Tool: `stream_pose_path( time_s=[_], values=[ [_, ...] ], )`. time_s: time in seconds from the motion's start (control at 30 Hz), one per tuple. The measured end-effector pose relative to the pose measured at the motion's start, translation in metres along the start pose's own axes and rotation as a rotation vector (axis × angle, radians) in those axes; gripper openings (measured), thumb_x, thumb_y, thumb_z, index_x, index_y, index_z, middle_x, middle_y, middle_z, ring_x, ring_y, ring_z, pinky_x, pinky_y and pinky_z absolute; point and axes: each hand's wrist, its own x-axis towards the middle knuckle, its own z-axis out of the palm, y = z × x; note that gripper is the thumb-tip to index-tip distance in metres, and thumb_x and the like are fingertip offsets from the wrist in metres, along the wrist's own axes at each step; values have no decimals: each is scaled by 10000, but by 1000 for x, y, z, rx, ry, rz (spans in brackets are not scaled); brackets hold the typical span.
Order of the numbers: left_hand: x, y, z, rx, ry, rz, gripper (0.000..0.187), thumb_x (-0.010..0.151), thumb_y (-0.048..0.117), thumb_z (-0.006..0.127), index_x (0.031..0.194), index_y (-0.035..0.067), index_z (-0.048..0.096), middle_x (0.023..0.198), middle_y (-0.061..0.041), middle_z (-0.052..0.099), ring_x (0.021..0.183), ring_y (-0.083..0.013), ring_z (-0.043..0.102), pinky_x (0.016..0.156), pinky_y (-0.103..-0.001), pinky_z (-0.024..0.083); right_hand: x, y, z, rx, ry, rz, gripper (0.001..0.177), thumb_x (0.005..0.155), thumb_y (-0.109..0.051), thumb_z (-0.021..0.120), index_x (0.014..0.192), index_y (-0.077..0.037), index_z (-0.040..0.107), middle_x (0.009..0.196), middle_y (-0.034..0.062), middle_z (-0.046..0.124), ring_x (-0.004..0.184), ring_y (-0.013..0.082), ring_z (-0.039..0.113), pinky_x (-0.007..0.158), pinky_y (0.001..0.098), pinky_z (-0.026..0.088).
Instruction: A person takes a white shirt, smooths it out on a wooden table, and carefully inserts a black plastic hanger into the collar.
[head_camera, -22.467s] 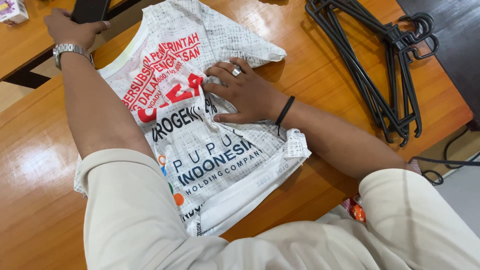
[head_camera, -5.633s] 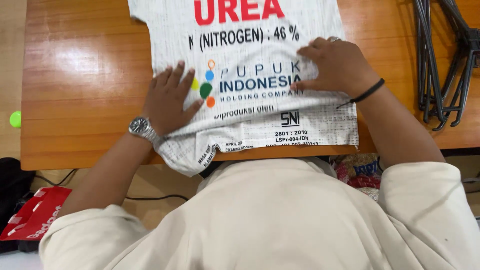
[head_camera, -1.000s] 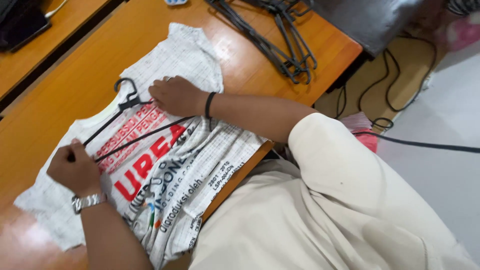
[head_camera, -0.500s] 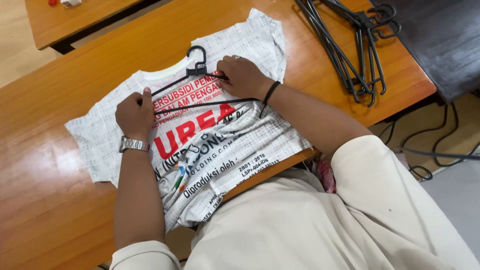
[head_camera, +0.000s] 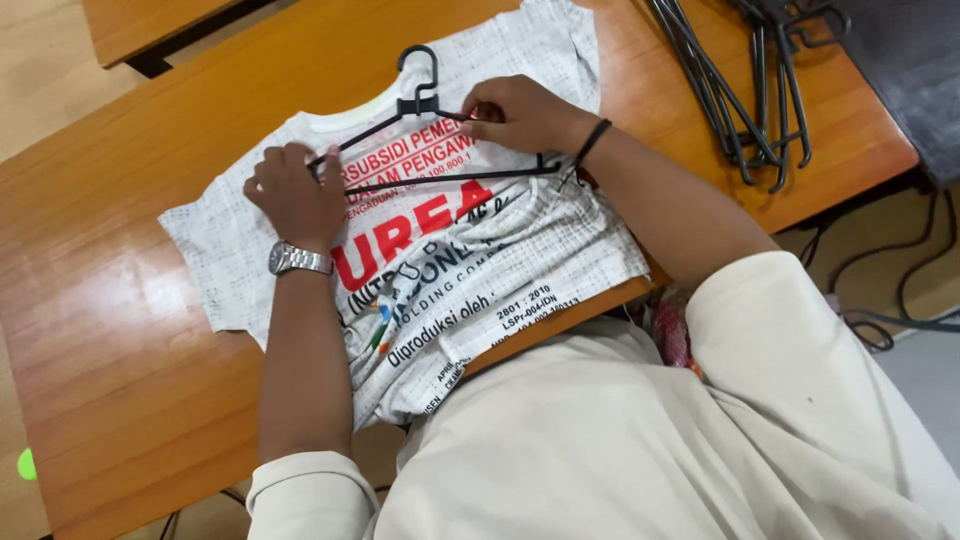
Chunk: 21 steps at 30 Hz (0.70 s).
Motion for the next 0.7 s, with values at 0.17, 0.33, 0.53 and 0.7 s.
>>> stream_pose_path(
  time_s=[0.17, 0.33, 0.53, 0.7],
  values=[
    [1, 27, -12, -78, -134, 49, 519, 1075, 477, 530, 1401, 77, 585, 1400, -175, 552, 1331, -363, 465, 1135, -652, 152, -5, -2, -18, 112, 62, 49, 142, 1017, -182, 708, 1053, -47, 732, 795, 37, 718, 617, 146, 575, 568, 271, 437],
    [4, 36, -5, -116, -388, 167, 640, 1013, 487, 500, 1550, 143, 454, 1596, -190, 406, 1455, -414, 361, 1140, -630, 234, -7, 48, -32, -389, 471, -4, 91, 829, -45, 711, 911, -80, 697, 957, 56, 710, 854, 278, 649, 802, 383, 509],
    [4, 36, -8, -126, -414, 160, 614, 1044, 506, 455, 1549, 156, 458, 1601, -174, 398, 1458, -399, 354, 1142, -608, 240, -42, 103, -57, -737, 504, 362, 312, 884, -284, 856, 1083, -59, 774, 1101, 153, 665, 839, 349, 684, 700, 443, 563],
    [2, 35, -7, -122, -406, 168, 617, 1037, 502, 478, 1552, 162, 457, 1596, -174, 413, 1453, -394, 364, 1135, -604, 254, -42, 100, -56, -511, 364, 412, 301, 884, -244, 874, 1038, -44, 709, 923, 101, 660, 754, 266, 642, 716, 377, 537]
  ],
)
